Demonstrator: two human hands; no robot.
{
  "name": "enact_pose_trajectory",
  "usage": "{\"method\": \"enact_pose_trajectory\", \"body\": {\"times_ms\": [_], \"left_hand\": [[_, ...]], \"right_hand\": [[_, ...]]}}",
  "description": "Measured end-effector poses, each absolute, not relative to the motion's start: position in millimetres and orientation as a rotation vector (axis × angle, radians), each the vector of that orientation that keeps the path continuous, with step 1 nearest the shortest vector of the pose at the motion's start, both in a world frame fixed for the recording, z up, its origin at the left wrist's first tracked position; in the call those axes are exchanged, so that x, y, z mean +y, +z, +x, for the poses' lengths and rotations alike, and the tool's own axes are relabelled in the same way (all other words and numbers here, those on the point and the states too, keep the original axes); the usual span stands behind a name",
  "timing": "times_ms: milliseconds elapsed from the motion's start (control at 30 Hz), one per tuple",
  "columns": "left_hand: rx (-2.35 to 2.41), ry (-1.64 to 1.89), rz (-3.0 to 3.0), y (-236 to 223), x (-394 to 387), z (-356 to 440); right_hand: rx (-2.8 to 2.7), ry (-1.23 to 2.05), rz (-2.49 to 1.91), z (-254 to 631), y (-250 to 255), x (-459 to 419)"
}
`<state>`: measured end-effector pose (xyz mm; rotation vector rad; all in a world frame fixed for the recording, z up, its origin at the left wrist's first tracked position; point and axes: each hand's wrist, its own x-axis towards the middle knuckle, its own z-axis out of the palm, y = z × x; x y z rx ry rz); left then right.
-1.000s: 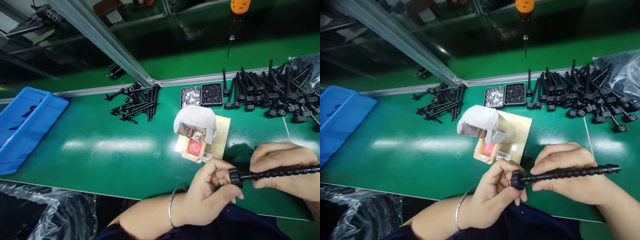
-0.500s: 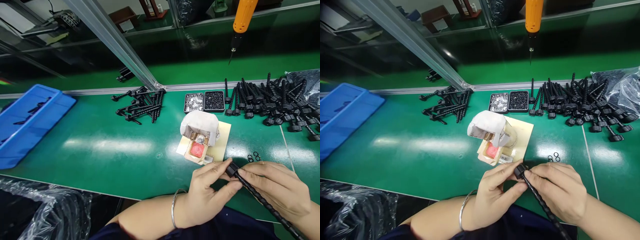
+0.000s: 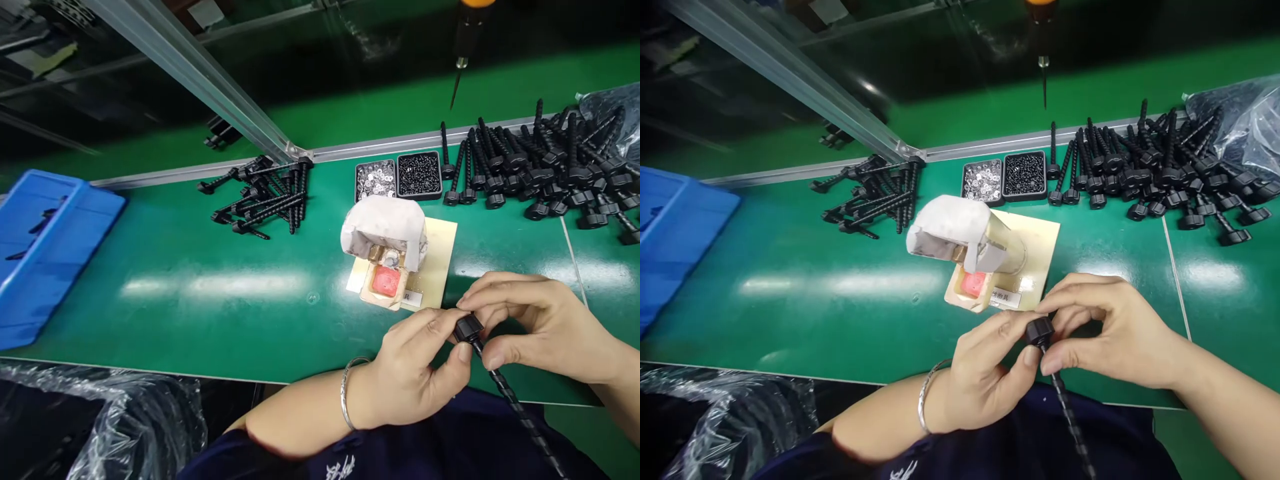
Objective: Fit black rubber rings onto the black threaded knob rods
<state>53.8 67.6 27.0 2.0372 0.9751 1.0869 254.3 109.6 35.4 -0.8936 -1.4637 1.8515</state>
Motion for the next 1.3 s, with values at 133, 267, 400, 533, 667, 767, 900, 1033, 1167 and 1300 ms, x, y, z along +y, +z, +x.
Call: {"method": "enact_pose_trajectory", "body": {"times_ms": [133, 267, 400, 533, 667, 767, 900, 1033, 1167, 1300], "left_hand": [[0.948, 1.059, 2.082, 23.0, 67.1, 54.8], [0.989, 1.029, 2.099, 21.4, 65.7, 55.1], [0.972, 1.030, 2.013, 22.1, 66.3, 54.1], [0.933, 1.002, 1.843, 25.0, 69.5, 53.7], [0.967, 0.996, 1.638, 28.2, 69.2, 55.2], [0.991, 0.976, 1.400, 28.3, 66.7, 56.9], [0.958, 0.874, 1.106, 27.8, 65.9, 58.9], [0.983, 0.795, 0.913, 25.9, 67.6, 61.1], [1.042, 0.727, 0.857, 19.1, 67.7, 63.2], [1.081, 0.640, 1.102, 16.0, 65.8, 64.9]], "right_hand": [[-1.307, 2.152, -1.018, 252.5, 37.2, 109.4], [-1.388, 2.092, -1.017, 254.7, 34.6, 105.7], [-1.511, 2.004, -0.994, 259.7, 32.6, 103.7], [-1.553, 1.963, -0.870, 262.5, 33.8, 104.9], [-1.603, 1.884, -0.785, 261.1, 33.2, 105.5], [-1.729, 1.697, -0.790, 258.9, 28.6, 106.2], [-1.898, 1.374, -0.775, 256.7, 19.4, 108.0], [-1.944, 1.134, -0.721, 252.1, 14.2, 107.3], [-1.971, 0.989, -0.697, 252.3, 17.2, 111.4], [-1.728, 0.426, -1.236, 274.6, 22.2, 135.6]]}}
